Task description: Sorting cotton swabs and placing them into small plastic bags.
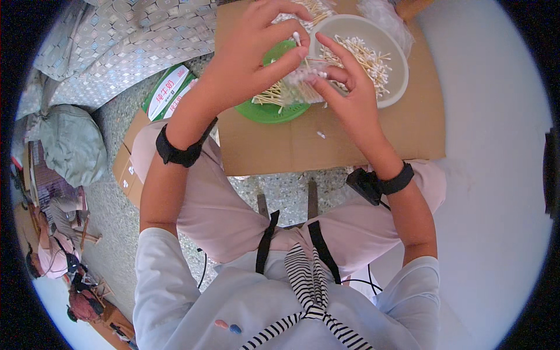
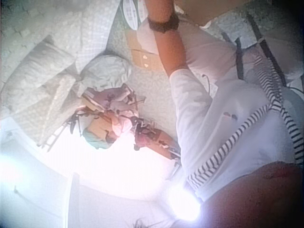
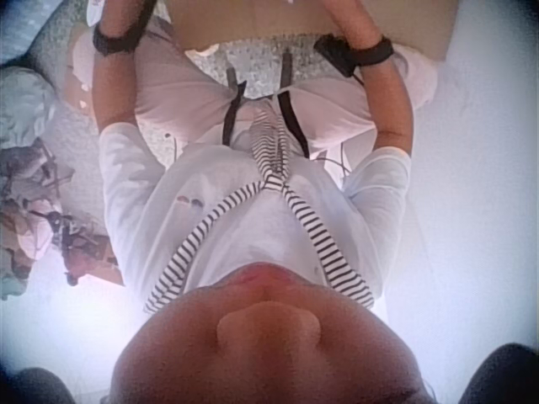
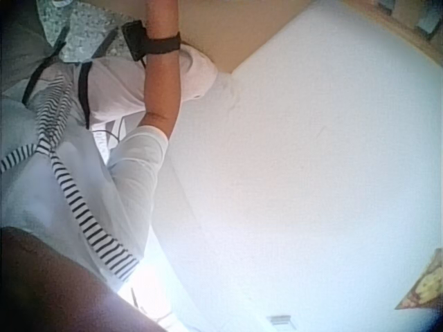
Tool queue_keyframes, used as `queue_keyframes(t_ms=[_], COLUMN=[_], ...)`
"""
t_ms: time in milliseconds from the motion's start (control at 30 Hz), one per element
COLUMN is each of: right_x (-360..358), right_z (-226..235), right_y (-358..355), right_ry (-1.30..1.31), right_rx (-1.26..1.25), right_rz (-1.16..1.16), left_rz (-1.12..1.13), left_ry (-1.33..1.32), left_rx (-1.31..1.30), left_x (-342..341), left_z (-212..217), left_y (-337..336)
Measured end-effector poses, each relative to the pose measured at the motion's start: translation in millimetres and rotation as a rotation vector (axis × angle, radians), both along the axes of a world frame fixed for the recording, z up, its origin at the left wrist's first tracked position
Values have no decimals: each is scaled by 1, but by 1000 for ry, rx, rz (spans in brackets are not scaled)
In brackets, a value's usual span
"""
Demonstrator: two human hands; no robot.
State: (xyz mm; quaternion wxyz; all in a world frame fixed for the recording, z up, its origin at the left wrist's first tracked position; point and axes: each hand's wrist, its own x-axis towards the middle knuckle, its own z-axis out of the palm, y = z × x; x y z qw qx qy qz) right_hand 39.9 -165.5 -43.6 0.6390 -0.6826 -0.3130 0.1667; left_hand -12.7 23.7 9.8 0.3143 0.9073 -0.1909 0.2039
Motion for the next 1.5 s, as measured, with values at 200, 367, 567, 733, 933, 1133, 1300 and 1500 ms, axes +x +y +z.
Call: queue_keyframes(t_ms=[200,367,567,733,933,1133,1300,1500], right_x=[2,1,4,4,10,5,-4,-26], right_z=[-2,-2,-1,1,-4,-8,-11,-36], right_y=[-3,-2,-6,-6,-9,-19,-35,-42], right_ry=[11,56,217,247,259,218,225,213], right_rx=[-5,19,107,193,207,179,-150,-162], right_rz=[-5,-14,-18,-41,-1,25,26,-17], left_rz=[35,-31,-36,-38,-99,14,14,-31], left_ry=[0,-5,28,204,95,373,419,408], left_rx=[34,48,135,-474,-73,-329,-508,-858], left_x=[-2,2,-1,2,2,0,-2,1], left_z=[-7,-16,-3,-17,-23,-15,-29,-41], left_y=[-6,5,1,-10,-7,-10,-15,-36])
